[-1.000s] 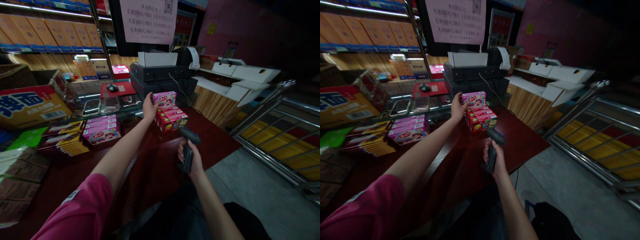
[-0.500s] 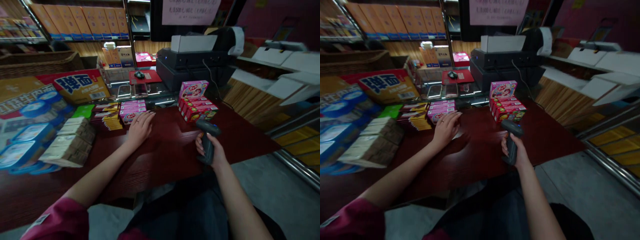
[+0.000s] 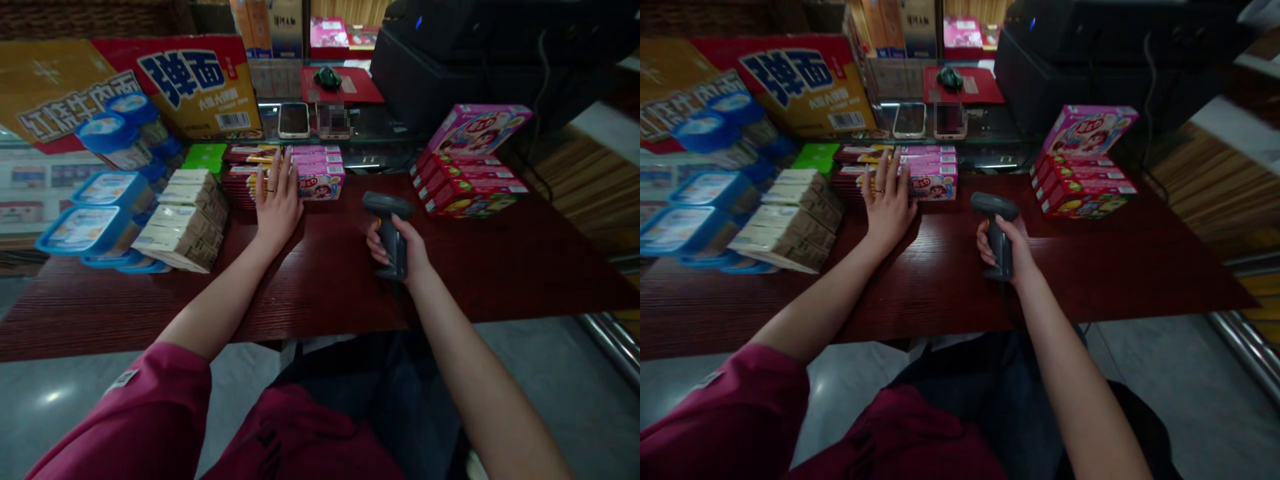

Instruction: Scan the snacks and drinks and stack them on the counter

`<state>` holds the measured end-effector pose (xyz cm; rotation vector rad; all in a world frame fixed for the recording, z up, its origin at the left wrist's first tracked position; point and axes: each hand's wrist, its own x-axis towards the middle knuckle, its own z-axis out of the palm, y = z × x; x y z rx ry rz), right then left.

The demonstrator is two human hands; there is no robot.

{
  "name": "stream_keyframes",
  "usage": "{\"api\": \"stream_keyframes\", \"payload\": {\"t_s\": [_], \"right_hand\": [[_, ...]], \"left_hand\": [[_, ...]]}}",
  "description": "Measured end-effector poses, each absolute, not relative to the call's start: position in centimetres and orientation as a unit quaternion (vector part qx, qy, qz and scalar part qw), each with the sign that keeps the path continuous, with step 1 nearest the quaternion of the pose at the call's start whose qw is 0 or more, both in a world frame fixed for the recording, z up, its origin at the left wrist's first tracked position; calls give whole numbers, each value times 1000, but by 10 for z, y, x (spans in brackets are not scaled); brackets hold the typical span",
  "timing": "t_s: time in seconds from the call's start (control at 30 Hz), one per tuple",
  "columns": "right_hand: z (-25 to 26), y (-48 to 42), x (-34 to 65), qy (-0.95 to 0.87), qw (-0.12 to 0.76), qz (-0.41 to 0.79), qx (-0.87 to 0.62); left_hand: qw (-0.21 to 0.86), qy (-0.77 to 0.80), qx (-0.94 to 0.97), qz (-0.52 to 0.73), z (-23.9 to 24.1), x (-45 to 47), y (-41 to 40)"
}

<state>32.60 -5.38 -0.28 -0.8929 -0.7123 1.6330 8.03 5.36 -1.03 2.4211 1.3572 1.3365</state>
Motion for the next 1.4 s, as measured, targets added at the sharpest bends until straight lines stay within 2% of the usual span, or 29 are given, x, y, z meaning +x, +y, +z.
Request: {"api": "stream_keyframes", "payload": {"t_s": [0.17,0.37,0.63,0.87,1.17,1.4], "right_hand": [[-1,-57,330,-291,566,669,-383],[-2,-60,328,-298,555,674,-386],[-4,-64,327,-294,567,649,-415],[-10,-61,332,-297,573,664,-378],[-14,-85,367,-266,637,617,-377],[-16,-112,399,-266,675,554,-408]], "left_hand": [[71,420,808,406,-14,83,44],[47,399,850,341,-21,92,41],[38,391,856,335,-18,87,43],[4,400,858,322,-15,86,41],[71,366,808,456,-16,95,48],[95,296,794,523,23,186,53]]}}
